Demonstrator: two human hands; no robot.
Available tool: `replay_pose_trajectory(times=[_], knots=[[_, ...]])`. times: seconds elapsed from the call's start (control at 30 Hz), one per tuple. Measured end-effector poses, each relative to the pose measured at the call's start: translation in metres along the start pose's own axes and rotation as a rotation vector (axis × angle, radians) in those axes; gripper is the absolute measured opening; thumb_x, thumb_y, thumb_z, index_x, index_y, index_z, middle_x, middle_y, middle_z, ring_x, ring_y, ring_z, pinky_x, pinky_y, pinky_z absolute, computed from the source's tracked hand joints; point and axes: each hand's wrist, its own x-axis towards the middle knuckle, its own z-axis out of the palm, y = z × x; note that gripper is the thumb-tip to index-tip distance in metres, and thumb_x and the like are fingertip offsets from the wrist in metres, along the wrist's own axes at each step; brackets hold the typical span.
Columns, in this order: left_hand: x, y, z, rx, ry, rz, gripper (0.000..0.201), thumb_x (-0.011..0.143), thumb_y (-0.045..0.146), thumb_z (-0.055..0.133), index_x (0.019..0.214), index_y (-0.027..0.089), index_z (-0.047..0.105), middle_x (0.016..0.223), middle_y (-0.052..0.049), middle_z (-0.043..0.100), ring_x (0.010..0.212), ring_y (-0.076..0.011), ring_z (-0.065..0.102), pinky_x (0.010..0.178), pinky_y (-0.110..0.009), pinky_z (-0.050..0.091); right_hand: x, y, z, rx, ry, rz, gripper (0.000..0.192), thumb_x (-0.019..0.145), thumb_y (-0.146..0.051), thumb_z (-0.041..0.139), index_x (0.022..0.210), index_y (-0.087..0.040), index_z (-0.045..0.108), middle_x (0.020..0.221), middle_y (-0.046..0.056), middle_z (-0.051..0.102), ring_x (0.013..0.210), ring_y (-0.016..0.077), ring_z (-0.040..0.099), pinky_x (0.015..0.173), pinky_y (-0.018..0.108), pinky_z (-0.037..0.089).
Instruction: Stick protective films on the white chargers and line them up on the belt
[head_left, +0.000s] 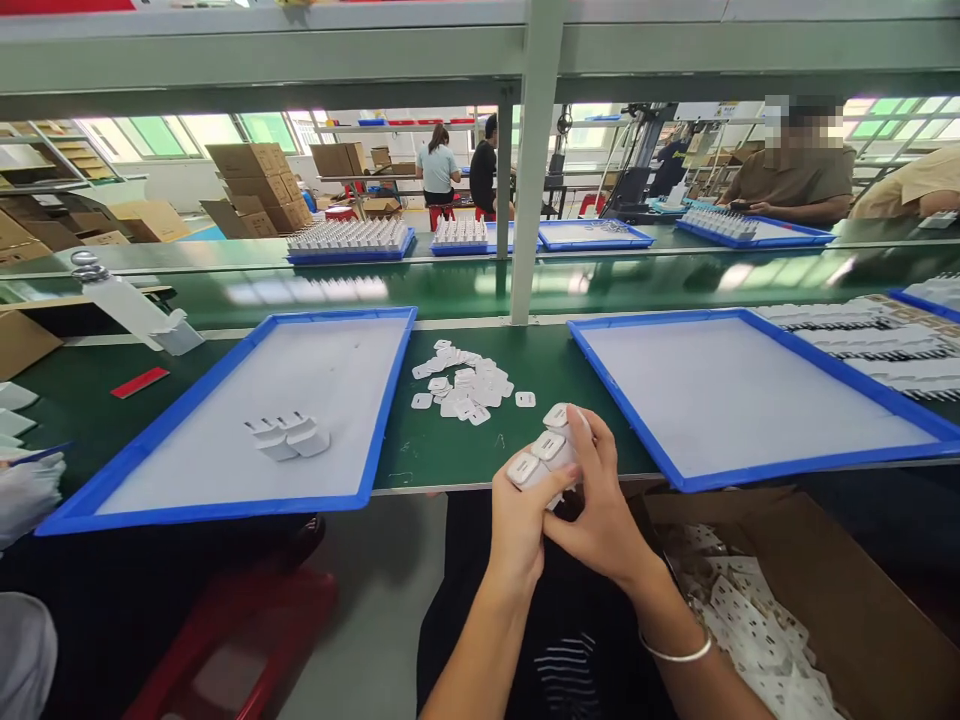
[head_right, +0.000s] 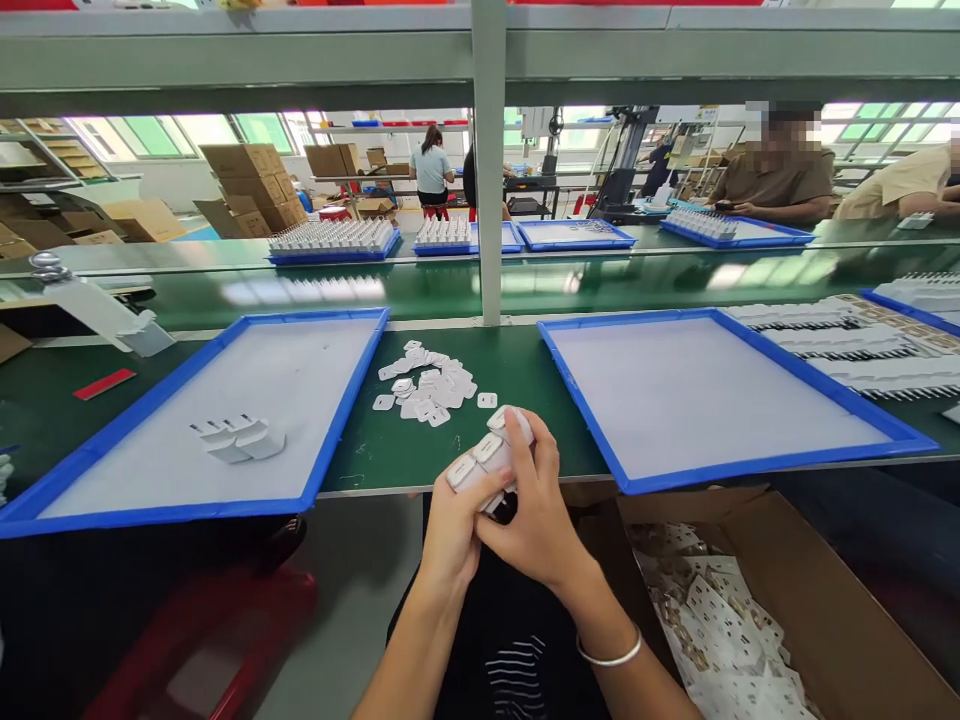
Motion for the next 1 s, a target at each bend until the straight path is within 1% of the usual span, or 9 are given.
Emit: replay_pose_trajectory(times=[0.1,0.2,0.27,0.37,0.5,0.57,0.7,0.87,1.0], knots=[[0.004,-0.002,-0.007,0.028,0.097,0.082,0.037,0.064,0.024,0.091,0.097,0.013,0.079,0.093,-0.006,0.079,0.083,-0.0169,0.070,0.078,-0.027,0.054,0.007,0.013,-0.011,0.191,-0.158,0.016,0.087,0.086,-0.034,0.075,0.162,-0.036,0.033,0.160,0.007,0.039,0.150,0.0312,0.039,0.122,0.050,0.040],[0.011,-0.007,-0.010,0.117,0.091,0.110,0.040,0.063,0.024,0.092,0.098,0.012,0.080,0.092,-0.007,0.079,0.081,-0.0175,0.070,0.077,-0.027,0.055,0.022,0.032,-0.010,0.295,-0.052,0.184,0.051,0.098,-0.043,0.061,0.147,-0.029,0.058,0.146,0.008,0.061,0.130,0.0275,0.062,0.109,0.044,0.053],[0.013,-0.011,-0.012,0.167,0.107,0.123,0.044,0.064,0.025,0.091,0.104,0.012,0.079,0.096,-0.009,0.080,0.086,-0.0197,0.072,0.080,-0.030,0.056,0.032,0.044,-0.005,0.161,0.023,0.288,0.046,0.100,-0.043,0.054,0.140,-0.023,0.065,0.131,0.011,0.072,0.111,0.0271,0.071,0.095,0.044,0.060],[0.006,-0.015,-0.019,0.219,0.156,0.172,0.048,0.069,0.025,0.088,0.115,0.014,0.078,0.112,-0.011,0.079,0.103,-0.0245,0.073,0.092,-0.034,0.057,0.044,0.056,-0.001,-0.118,0.075,0.308,0.046,0.098,-0.036,0.051,0.134,-0.015,0.070,0.122,0.017,0.074,0.109,0.0327,0.068,0.098,0.054,0.055],[-0.018,-0.009,-0.039,0.247,0.158,0.217,0.050,0.072,0.028,0.087,0.121,0.019,0.076,0.127,-0.011,0.075,0.117,-0.0282,0.072,0.103,-0.038,0.056,0.061,0.051,-0.001,-0.296,0.079,0.290,0.046,0.093,-0.030,0.058,0.132,-0.009,0.071,0.144,0.025,0.058,0.137,0.0449,0.047,0.112,0.066,0.035],[-0.032,0.000,-0.049,0.241,0.169,0.231,0.052,0.071,0.029,0.087,0.122,0.019,0.076,0.128,-0.012,0.075,0.117,-0.0300,0.072,0.103,-0.039,0.058,0.075,0.041,0.004,-0.363,-0.014,0.253,0.045,0.094,-0.027,0.060,0.135,-0.011,0.068,0.147,0.023,0.056,0.138,0.0405,0.047,0.114,0.057,0.038],[-0.055,0.017,-0.064,0.285,0.264,0.296,0.051,0.069,0.028,0.088,0.119,0.019,0.077,0.126,-0.013,0.076,0.114,-0.0314,0.074,0.098,-0.038,0.061,0.116,0.024,0.031,-0.373,-0.255,0.221,0.028,0.095,-0.020,0.062,0.119,-0.019,0.076,0.119,0.011,0.075,0.109,0.0259,0.067,0.099,0.036,0.050],[-0.067,0.024,-0.076,0.338,0.335,0.302,0.052,0.069,0.030,0.088,0.119,0.019,0.077,0.125,-0.012,0.076,0.114,-0.0311,0.075,0.097,-0.037,0.062,0.142,0.026,0.059,-0.408,-0.361,0.309,0.019,0.086,-0.021,0.075,0.104,-0.016,0.077,0.108,0.012,0.077,0.098,0.0271,0.069,0.081,0.033,0.048],[-0.064,0.021,-0.082,0.333,0.332,0.279,0.054,0.067,0.031,0.088,0.119,0.018,0.077,0.122,-0.013,0.077,0.112,-0.0318,0.075,0.098,-0.040,0.062,0.136,0.031,0.057,-0.401,-0.374,0.332,0.007,0.087,-0.018,0.072,0.092,-0.017,0.075,0.097,0.009,0.077,0.089,0.0234,0.068,0.074,0.030,0.044]])
